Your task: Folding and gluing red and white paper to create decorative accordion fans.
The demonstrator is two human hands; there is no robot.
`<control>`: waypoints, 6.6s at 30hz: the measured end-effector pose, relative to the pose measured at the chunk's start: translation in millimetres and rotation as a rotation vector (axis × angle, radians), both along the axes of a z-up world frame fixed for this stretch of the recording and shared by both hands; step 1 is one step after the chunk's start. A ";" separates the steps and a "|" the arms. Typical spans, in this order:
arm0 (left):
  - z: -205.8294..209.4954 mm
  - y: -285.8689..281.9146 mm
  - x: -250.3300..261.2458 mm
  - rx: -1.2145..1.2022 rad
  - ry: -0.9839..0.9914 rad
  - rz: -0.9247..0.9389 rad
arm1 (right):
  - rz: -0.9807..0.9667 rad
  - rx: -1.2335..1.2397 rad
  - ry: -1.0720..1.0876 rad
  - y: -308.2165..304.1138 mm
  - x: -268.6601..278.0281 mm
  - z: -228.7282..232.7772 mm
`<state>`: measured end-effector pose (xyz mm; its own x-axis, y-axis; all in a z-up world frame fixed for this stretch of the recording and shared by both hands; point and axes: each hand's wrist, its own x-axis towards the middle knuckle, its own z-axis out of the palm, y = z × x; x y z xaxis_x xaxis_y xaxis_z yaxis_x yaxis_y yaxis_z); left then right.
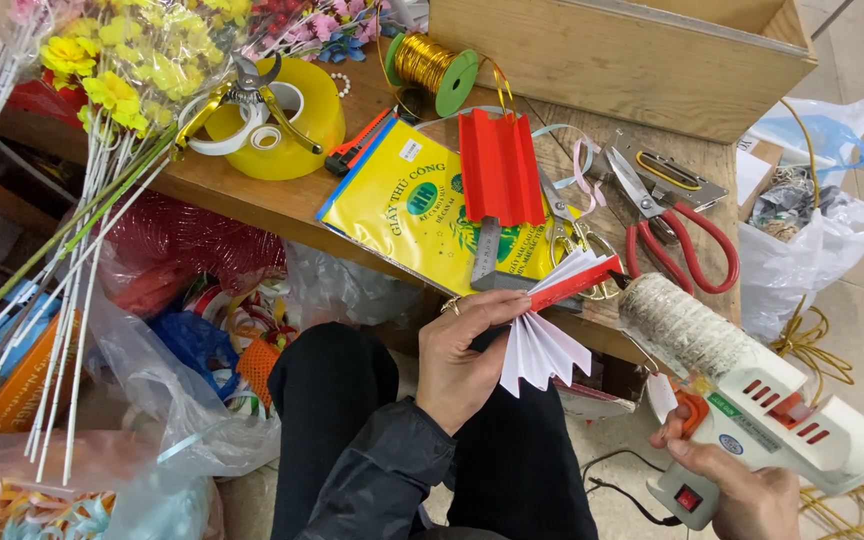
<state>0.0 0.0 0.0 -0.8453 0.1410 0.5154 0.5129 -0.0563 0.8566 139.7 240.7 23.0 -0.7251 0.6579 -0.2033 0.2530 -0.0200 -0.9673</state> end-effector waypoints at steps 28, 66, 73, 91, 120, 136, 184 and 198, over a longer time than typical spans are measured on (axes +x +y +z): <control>0.9 0.6 0.1 0.013 -0.011 -0.009 | 0.001 -0.002 0.077 11.1 -1.6 -8.9; 3.4 -19.1 -20.1 0.565 -0.724 0.125 | 0.027 -0.352 0.024 249.9 -249.6 -57.1; -10.3 -13.4 -22.4 0.632 -0.587 0.123 | 0.201 -0.218 0.125 260.0 -245.2 -86.7; 2.9 -17.0 -19.0 0.653 -0.562 0.072 | 0.225 -0.257 -0.002 209.1 -213.1 -54.5; 35.8 -19.4 16.7 0.488 -0.683 -0.628 | 0.963 0.163 0.313 -55.5 -120.9 44.0; 50.9 -15.4 23.9 0.284 -0.830 -0.624 | 0.990 -0.486 0.447 -54.9 -102.8 34.3; 96.7 -13.3 56.8 -0.335 0.100 -0.092 | 0.672 -0.456 0.883 -38.9 -73.7 51.8; 92.2 -15.3 52.2 -0.280 0.002 -0.176 | 0.479 -0.130 0.785 -61.8 -58.9 34.5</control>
